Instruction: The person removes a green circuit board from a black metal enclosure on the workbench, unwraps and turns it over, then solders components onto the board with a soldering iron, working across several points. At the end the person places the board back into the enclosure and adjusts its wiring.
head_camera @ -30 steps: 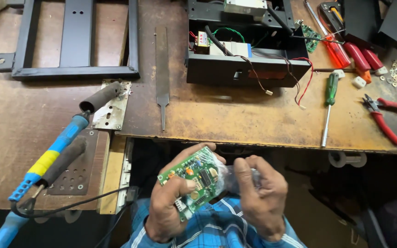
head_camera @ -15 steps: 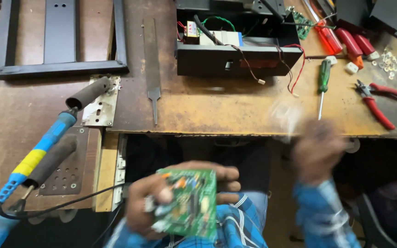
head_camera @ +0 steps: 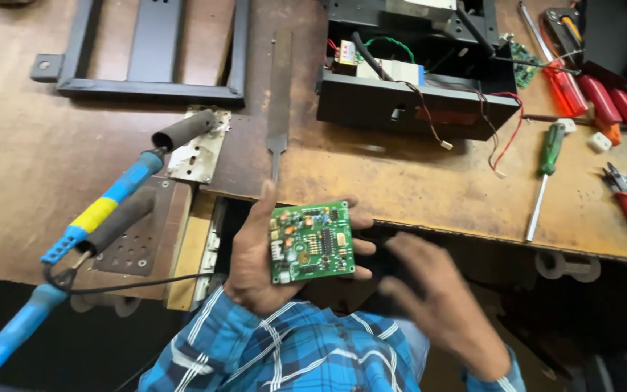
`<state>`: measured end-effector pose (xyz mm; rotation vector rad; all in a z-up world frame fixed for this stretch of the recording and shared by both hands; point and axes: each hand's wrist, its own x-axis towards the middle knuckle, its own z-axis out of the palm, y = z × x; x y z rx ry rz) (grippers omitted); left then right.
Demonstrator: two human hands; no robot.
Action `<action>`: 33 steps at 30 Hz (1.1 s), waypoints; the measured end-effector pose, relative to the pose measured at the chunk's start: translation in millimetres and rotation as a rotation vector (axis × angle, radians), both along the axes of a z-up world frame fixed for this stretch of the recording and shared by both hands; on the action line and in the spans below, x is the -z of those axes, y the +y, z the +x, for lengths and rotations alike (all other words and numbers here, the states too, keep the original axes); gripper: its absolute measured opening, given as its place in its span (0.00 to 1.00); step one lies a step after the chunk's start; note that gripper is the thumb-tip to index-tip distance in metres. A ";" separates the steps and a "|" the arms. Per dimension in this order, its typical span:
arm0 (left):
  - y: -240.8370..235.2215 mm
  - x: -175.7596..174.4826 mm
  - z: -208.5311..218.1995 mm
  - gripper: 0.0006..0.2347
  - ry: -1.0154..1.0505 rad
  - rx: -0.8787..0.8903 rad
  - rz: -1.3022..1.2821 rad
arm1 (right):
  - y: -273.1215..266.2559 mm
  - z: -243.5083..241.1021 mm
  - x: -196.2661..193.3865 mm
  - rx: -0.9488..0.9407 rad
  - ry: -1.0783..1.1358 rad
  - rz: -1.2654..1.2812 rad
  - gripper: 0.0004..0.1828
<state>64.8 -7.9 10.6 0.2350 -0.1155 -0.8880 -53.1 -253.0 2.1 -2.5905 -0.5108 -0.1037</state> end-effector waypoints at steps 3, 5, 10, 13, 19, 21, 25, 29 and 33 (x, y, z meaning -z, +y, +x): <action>-3.2 5.9 8.2 0.43 0.026 0.064 -0.076 | 14.7 10.4 -39.6 0.301 -0.001 0.239 0.33; -5.3 6.1 14.3 0.45 0.059 0.157 -0.131 | 24.7 18.0 -61.0 0.324 0.045 0.417 0.38; -13.7 24.4 18.7 0.41 0.063 0.152 -0.006 | 47.9 51.7 -61.7 0.062 0.059 0.348 0.56; -17.7 50.9 25.3 0.38 0.099 0.105 0.056 | 50.7 62.5 -49.8 -0.034 0.047 0.304 0.61; -24.6 26.1 32.7 0.35 0.190 0.048 0.162 | 50.1 70.5 -32.6 0.121 0.054 0.447 0.53; -25.9 15.4 31.9 0.35 0.182 0.033 0.231 | 47.4 74.1 -27.9 0.192 -0.023 0.444 0.50; -33.0 29.5 26.3 0.24 -0.034 -0.110 0.384 | 47.6 79.4 -16.7 0.387 -0.328 0.232 0.49; -44.5 58.6 29.4 0.13 -0.208 -0.268 0.592 | 49.9 84.5 -1.6 0.525 -0.299 0.225 0.48; -49.1 47.3 31.9 0.11 -0.239 -0.293 0.673 | 30.4 93.5 -7.5 0.518 -0.227 0.201 0.46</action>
